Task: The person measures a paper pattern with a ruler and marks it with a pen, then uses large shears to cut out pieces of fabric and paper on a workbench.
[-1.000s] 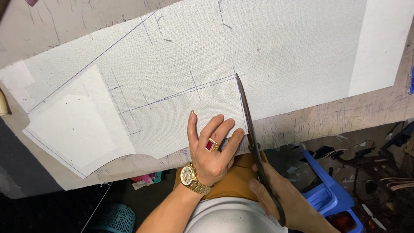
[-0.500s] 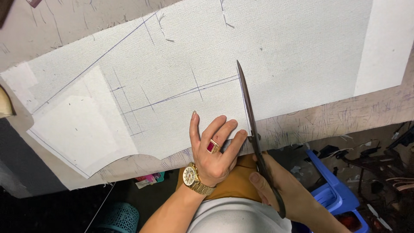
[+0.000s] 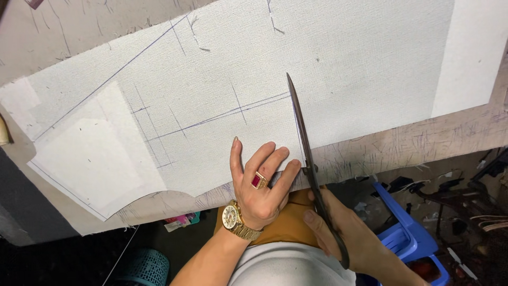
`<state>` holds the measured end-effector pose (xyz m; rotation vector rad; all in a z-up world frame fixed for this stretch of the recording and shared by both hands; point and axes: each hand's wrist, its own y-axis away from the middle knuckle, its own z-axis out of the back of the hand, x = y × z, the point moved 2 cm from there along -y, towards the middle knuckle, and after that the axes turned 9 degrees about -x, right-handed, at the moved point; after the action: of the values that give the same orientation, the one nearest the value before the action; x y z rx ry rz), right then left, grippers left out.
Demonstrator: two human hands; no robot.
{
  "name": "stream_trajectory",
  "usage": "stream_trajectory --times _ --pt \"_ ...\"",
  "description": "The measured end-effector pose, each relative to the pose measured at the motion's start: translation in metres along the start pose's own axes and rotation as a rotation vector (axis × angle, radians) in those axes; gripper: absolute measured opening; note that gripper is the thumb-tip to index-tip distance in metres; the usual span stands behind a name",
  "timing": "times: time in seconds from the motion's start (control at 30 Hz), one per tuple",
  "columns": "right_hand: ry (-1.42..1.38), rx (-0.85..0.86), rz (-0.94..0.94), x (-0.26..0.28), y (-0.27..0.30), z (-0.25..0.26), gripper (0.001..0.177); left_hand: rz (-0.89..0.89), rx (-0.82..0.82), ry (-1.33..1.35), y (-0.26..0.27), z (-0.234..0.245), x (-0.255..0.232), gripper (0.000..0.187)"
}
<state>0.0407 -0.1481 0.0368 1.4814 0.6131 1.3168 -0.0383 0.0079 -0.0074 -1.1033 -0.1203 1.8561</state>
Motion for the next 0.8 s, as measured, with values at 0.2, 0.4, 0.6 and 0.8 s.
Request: stream_trajectory --times 0.2,0.4,0.6,0.8 --pt "-0.035 0.075 0.062 -0.012 -0.004 0.001 0.044 0.005 0.004 0.009 0.001 0.0 0.0 0.015" --pt "-0.026 0.022 0.01 0.002 -0.008 0.004 0.044 0.005 -0.017 0.012 0.002 -0.001 0.0 0.014" --pt "-0.028 -0.006 0.061 0.002 -0.011 0.003 0.037 0.007 0.016 0.02 0.003 0.001 0.002 0.019" --pt "-0.094 0.013 0.009 0.013 -0.008 0.004 0.03 0.011 0.014 0.023 0.004 0.001 0.002 0.018"
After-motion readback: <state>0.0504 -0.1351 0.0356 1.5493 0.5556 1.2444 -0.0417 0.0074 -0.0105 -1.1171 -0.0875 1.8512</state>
